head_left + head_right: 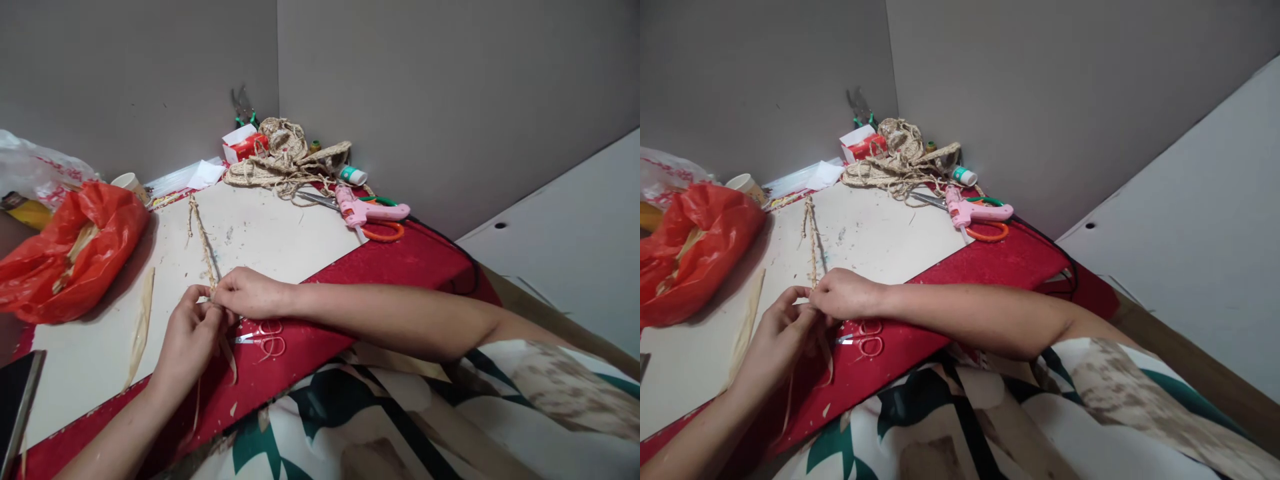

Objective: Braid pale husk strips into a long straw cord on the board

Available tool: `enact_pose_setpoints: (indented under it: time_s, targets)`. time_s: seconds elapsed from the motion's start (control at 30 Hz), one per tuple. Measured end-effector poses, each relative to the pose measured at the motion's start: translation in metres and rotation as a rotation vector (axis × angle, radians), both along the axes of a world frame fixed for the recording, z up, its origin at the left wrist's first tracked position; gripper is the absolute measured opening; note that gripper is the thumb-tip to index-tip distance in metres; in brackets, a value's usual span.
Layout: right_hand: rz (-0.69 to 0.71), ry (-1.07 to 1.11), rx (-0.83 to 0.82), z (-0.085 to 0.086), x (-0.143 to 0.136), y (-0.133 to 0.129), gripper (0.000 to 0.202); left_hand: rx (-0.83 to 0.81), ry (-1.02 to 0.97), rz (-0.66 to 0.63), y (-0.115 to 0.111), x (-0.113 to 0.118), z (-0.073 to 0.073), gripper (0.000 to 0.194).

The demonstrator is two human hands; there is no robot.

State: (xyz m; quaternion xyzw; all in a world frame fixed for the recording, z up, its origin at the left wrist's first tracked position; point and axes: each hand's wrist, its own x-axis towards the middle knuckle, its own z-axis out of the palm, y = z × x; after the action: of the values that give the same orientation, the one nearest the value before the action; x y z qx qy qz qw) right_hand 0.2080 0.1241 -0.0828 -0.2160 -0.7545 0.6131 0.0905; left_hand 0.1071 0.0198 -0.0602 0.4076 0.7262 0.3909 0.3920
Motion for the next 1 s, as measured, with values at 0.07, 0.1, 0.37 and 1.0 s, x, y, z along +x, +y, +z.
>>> enact_pose_setpoints:
  time_s: [0.07, 0.1, 0.37, 1.0]
  targets:
    - [-0.02, 0.002, -0.019, 0.001, 0.001, -0.001, 0.027, 0.012, 0.06, 0.013, 0.0, 0.0, 0.0, 0.018]
    - [-0.032, 0.007, -0.026, 0.002, 0.001, -0.001, 0.026, 0.02, 0.083, 0.013, 0.001, 0.0, 0.0, 0.018]
    - [-0.077, -0.004, -0.027, 0.011, 0.006, 0.002, 0.026, -0.019, 0.155, -0.014, 0.005, 0.002, 0.004, 0.022]
    - [0.109, 0.048, -0.282, 0.003, 0.003, 0.014, 0.025, -0.114, -0.427, 0.061, 0.006, -0.016, 0.008, 0.042]
